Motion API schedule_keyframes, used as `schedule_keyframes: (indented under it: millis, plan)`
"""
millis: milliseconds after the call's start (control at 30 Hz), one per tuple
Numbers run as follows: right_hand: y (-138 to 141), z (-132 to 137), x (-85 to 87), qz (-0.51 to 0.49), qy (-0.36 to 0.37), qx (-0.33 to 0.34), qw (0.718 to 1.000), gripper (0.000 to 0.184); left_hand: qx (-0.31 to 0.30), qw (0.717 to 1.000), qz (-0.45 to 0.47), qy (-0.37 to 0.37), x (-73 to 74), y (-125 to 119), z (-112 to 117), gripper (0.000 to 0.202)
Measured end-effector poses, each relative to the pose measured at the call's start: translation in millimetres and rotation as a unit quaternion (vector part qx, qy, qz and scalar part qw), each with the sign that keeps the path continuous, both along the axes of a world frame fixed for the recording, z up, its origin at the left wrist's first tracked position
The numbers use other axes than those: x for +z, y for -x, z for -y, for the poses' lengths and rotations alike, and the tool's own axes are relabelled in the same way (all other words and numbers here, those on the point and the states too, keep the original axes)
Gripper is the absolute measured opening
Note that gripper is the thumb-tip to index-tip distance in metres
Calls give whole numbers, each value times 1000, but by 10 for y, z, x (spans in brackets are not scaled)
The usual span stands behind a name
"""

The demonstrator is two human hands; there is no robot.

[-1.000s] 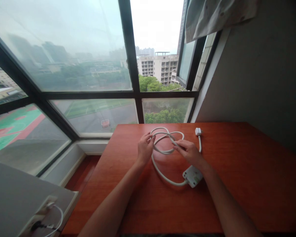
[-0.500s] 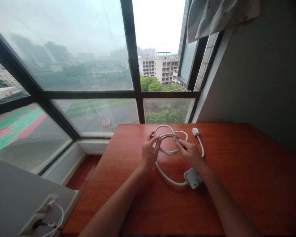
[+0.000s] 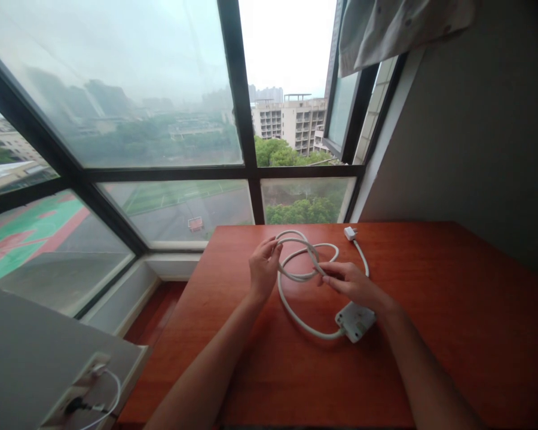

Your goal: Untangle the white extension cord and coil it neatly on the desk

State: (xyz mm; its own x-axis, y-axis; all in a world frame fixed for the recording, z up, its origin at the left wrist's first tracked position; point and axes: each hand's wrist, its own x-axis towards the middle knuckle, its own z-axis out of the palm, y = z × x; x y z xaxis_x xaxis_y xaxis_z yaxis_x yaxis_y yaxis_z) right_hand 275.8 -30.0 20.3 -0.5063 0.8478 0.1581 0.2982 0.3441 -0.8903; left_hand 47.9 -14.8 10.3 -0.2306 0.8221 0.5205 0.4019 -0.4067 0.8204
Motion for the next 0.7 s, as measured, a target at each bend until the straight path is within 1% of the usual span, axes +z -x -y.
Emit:
schedule_keyframes:
  millis: [67,133,167,233,267,300,333,367,433,533,633,700]
  plan:
    - [80,-1,-44,-33,28,-36,998,33,6,999,-31,-15,-2,-58,52,20]
    - [162,-3,-86,-48,26,-96,994,35,-6,997,-69,-26,-12,-139,114,18]
    - [194,-4,-102,-42,6,-138,990,34,-17,996,-87,-29,-17,-180,142,18]
    - [224,-8,-116,-12,-61,-222,973,34,-32,993,-111,-29,-19,-241,181,18]
    - [221,-12,-115,8,-91,-243,966,35,-32,993,-115,-26,-16,-254,189,19]
    - [205,-16,-109,28,-111,-243,963,35,-29,993,-113,-23,-10,-254,187,19]
    - [180,-22,-98,44,-119,-223,967,34,-24,994,-108,-21,-3,-240,178,19]
    - [148,-27,-85,55,-116,-188,974,34,-20,995,-99,-17,4,-217,162,19]
    - [72,-35,-55,64,-95,-111,987,34,-18,997,-69,-6,13,-157,122,21]
    - [-35,-28,-14,66,-62,-24,996,30,-27,999,-17,8,7,-81,69,22]
    - [-86,-9,0,66,-10,26,997,25,-34,999,-6,10,-13,-55,48,23]
    - [-62,-2,-10,63,14,26,998,23,-31,999,-29,-6,-30,-61,53,22]
